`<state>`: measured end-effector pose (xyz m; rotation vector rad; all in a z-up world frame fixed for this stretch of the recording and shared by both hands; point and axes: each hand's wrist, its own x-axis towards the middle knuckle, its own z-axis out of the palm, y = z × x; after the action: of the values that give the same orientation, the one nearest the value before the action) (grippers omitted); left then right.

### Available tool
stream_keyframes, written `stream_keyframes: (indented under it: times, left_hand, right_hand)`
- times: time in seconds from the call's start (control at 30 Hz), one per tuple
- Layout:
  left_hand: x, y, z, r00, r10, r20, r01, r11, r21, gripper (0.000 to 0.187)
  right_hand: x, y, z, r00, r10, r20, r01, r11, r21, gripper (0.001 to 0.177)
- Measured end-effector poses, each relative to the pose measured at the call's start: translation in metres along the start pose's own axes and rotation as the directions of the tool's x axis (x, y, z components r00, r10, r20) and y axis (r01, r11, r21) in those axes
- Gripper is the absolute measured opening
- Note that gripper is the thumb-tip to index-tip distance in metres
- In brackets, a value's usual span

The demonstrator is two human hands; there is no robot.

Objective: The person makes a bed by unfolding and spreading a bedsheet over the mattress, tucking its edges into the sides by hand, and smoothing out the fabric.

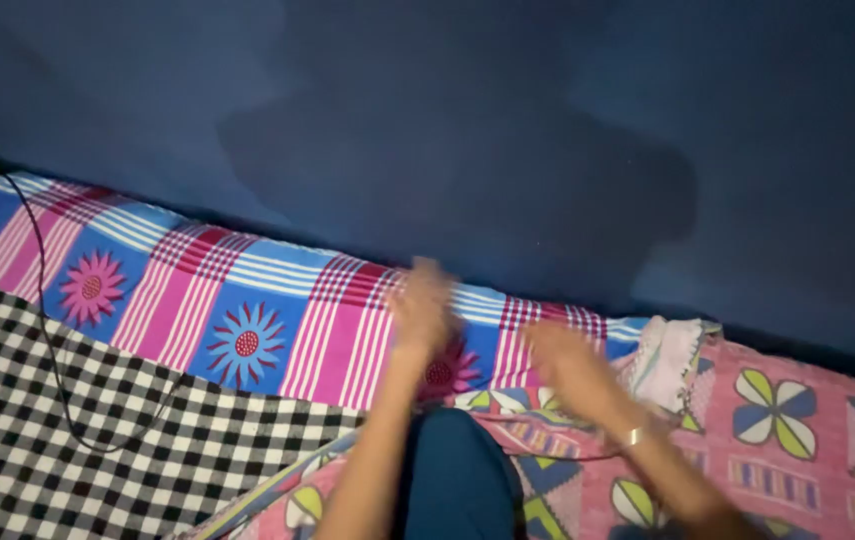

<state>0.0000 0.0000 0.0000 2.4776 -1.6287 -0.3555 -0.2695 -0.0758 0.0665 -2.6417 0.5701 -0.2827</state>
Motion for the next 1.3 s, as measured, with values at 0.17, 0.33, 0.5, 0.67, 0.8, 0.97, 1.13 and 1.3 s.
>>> stream_keyframes:
  times: [0.17, 0.33, 0.5, 0.67, 0.8, 0.97, 1.13, 1.3]
  left_hand:
    - [-0.013, 0.030, -0.004, 0.849, 0.337, 0.407, -0.255, 0.936, -0.242, 0.094]
    - [0.003, 0.020, 0.013, 0.995, 0.057, 0.078, -0.042, 0.981, -0.191, 0.080]
    - [-0.045, 0.039, 0.021, 0.887, 0.418, 0.198, -0.190, 0.720, -0.667, 0.066]
    - [-0.068, 0.064, 0.003, 0.753, 0.538, 0.379, -0.211, 0.742, -0.636, 0.080]
    - [-0.065, 0.070, 0.001, 0.796, 0.485, 0.362, -0.331, 0.850, -0.409, 0.064]
    - [-0.052, 0.043, 0.043, 0.927, 0.376, -0.004, -0.352, 0.865, -0.358, 0.042]
    - [-0.076, 0.050, -0.083, 0.961, -0.253, -0.114, 0.160, 0.841, -0.516, 0.058]
    - [-0.014, 0.006, -0.078, 0.976, 0.042, -0.213, -0.152, 0.831, -0.535, 0.034]
  right_hand:
    - [-0.009, -0.073, -0.004, 0.784, 0.168, 0.597, -0.250, 0.967, 0.057, 0.061]
    - [0.019, -0.010, 0.008, 0.883, 0.202, 0.423, -0.152, 0.977, -0.148, 0.064]
    - [0.016, 0.085, 0.031, 0.966, 0.235, 0.107, -0.242, 0.969, 0.051, 0.053]
    - [-0.058, -0.047, -0.063, 0.838, 0.454, 0.303, -0.490, 0.870, 0.052, 0.071]
    - [-0.119, -0.083, -0.071, 0.890, 0.442, 0.109, -0.400, 0.873, -0.279, 0.099]
    - [-0.169, -0.066, -0.042, 0.826, 0.433, -0.361, -0.524, 0.827, -0.206, 0.084]
    - [-0.185, -0.053, 0.002, 0.651, 0.580, -0.490, -0.602, 0.788, 0.134, 0.087]
    - [-0.165, -0.090, -0.009, 0.732, 0.658, -0.177, -0.671, 0.651, -0.355, 0.089]
